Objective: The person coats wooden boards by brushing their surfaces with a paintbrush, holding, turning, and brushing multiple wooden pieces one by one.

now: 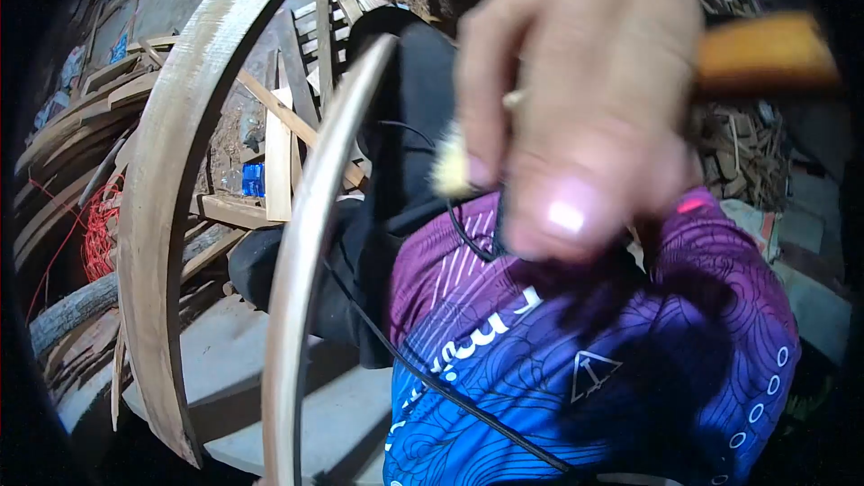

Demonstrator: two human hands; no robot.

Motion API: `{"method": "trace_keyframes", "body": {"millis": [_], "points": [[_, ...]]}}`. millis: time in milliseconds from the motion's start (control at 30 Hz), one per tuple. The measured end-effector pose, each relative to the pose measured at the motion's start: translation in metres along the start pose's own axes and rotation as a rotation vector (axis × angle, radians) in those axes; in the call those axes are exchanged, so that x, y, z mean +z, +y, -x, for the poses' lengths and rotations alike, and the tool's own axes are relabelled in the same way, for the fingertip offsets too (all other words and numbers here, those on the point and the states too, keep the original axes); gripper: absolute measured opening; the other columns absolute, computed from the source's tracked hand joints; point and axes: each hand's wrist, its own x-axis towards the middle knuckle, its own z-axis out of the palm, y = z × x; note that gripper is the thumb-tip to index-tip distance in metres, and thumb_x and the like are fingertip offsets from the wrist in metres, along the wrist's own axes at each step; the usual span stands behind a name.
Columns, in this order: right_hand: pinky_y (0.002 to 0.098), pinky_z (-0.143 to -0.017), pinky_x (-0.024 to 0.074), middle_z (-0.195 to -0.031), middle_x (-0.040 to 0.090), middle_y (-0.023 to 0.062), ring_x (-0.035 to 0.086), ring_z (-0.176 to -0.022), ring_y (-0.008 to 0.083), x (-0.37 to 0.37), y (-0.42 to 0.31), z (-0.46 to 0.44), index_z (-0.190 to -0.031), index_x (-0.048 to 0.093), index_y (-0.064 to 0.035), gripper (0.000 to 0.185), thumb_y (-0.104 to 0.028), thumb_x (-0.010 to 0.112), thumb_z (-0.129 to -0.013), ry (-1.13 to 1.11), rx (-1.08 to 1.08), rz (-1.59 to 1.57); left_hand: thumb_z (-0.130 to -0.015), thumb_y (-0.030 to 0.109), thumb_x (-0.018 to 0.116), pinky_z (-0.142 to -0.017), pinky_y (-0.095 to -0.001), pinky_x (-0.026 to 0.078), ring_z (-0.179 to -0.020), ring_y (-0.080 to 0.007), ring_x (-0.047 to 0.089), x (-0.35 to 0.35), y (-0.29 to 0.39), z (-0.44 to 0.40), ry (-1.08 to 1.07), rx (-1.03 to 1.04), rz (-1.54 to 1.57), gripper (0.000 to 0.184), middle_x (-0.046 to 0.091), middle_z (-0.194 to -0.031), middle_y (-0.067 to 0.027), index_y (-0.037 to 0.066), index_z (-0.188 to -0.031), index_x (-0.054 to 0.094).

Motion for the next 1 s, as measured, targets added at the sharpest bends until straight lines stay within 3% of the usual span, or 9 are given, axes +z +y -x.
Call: {"method": "trace_keyframes", "body": {"millis": [100, 133, 200, 333, 467, 600, 733, 800, 1000], "points": [[0.0296, -0.067, 0.0580, -0.087, 0.073, 0.0125, 0.071, -0.074, 0.0200, 0.014, 0.006, 0.007, -0.100, 0.070, -0.0012, 0.025, -0.024, 0.060, -0.097, 0.250, 0.224, 0.039, -0.084, 0.020, 0.078, -0.082, -0.0316, 0.049, -0.089, -0.0171, 0.059, 0.030, 0.003, -0.054, 0.078, 0.060, -0.019, 0.054, 0.065, -0.111, -0.0154, 0.002, -0.130, 0.054], [0.0291, -0.068, 0.0580, -0.088, 0.072, 0.0127, 0.070, -0.075, 0.0207, 0.032, -0.002, 0.007, -0.101, 0.069, -0.0009, 0.024, -0.023, 0.060, -0.097, 0.431, 0.434, 0.035, -0.084, 0.006, 0.072, -0.083, -0.0258, 0.047, -0.092, -0.0150, 0.059, 0.053, -0.012, -0.082, 0.223, 0.164, 0.208, 0.045, 0.061, -0.102, -0.0096, -0.005, -0.123, 0.053], [0.0310, -0.072, 0.0581, -0.092, 0.072, 0.0097, 0.070, -0.082, 0.0220, 0.023, 0.009, 0.001, -0.102, 0.069, -0.0048, 0.019, -0.020, 0.062, -0.093, 0.461, 0.800, 0.063, -0.084, 0.015, 0.075, -0.073, -0.0323, 0.047, -0.078, -0.0191, 0.056, 0.051, 0.025, -0.129, 0.121, 0.081, 0.126, 0.041, 0.061, -0.087, -0.0111, -0.007, -0.113, 0.057], [0.0403, -0.055, 0.0451, -0.064, 0.058, 0.0092, 0.057, -0.056, 0.0263, -0.006, 0.077, 0.050, -0.079, 0.064, -0.0055, 0.024, -0.027, 0.069, -0.089, 0.191, 0.520, 0.756, -0.086, 0.023, 0.075, -0.067, -0.0298, 0.045, -0.074, -0.0122, 0.053, 0.065, 0.037, -0.242, 0.191, 0.153, 0.107, 0.038, 0.060, -0.082, -0.0056, -0.004, -0.110, 0.063], [0.0390, -0.079, 0.0567, -0.097, 0.071, 0.0043, 0.068, -0.098, 0.0236, 0.010, 0.127, 0.093, -0.109, 0.067, -0.0170, 0.021, -0.025, 0.057, -0.092, -0.032, 0.705, 1.398, -0.083, 0.051, 0.068, -0.073, -0.0450, 0.047, -0.079, -0.0376, 0.062, 0.070, 0.069, -0.361, 0.223, 0.022, -0.252, 0.061, 0.065, -0.085, -0.0253, -0.008, -0.095, 0.065], [0.0427, -0.092, 0.0430, -0.103, 0.064, -0.0037, 0.059, -0.107, 0.0214, 0.038, 0.181, 0.145, -0.104, 0.067, -0.0202, 0.028, -0.020, 0.069, -0.076, -0.021, 0.742, 1.331, -0.081, 0.053, 0.071, -0.079, -0.0466, 0.052, -0.084, -0.0406, 0.067, 0.088, 0.019, -0.509, 0.361, 0.243, -0.252, 0.059, 0.069, -0.087, -0.0243, -0.003, -0.099, 0.067], [0.0442, -0.087, 0.0426, -0.097, 0.061, -0.0061, 0.057, -0.103, 0.0184, 0.030, 0.198, 0.157, -0.098, 0.066, -0.0237, 0.021, -0.023, 0.065, -0.078, 0.123, 0.662, 1.349, -0.071, 0.063, 0.075, -0.094, -0.0509, 0.049, -0.115, -0.0390, 0.060, 0.116, 0.028, -0.546, 0.502, -0.147, -0.439, 0.081, 0.063, -0.122, -0.0221, 0.007, -0.127, 0.059], [0.0433, -0.092, 0.0403, -0.098, 0.064, -0.0039, 0.058, -0.103, 0.0206, 0.037, 0.175, 0.140, -0.096, 0.067, -0.0179, 0.012, -0.024, 0.069, -0.085, 0.078, 0.714, 1.332, -0.066, 0.071, 0.074, -0.100, -0.0583, 0.043, -0.128, -0.0384, 0.050, 0.137, 0.041, -0.521, 0.268, -0.421, -0.421, 0.100, 0.052, -0.137, -0.0213, 0.012, -0.141, 0.046], [0.0422, -0.086, 0.0422, -0.086, 0.064, -0.0065, 0.059, -0.095, 0.0195, 0.027, 0.172, 0.142, -0.090, 0.069, -0.0218, 0.014, -0.035, 0.068, -0.085, 0.257, 0.632, 1.357, -0.080, 0.056, 0.073, -0.096, -0.0386, 0.048, -0.111, -0.0343, 0.063, 0.210, 0.017, -0.579, -0.155, 0.178, 0.129, 0.078, 0.067, -0.116, -0.0258, -0.007, -0.125, 0.060]]}}
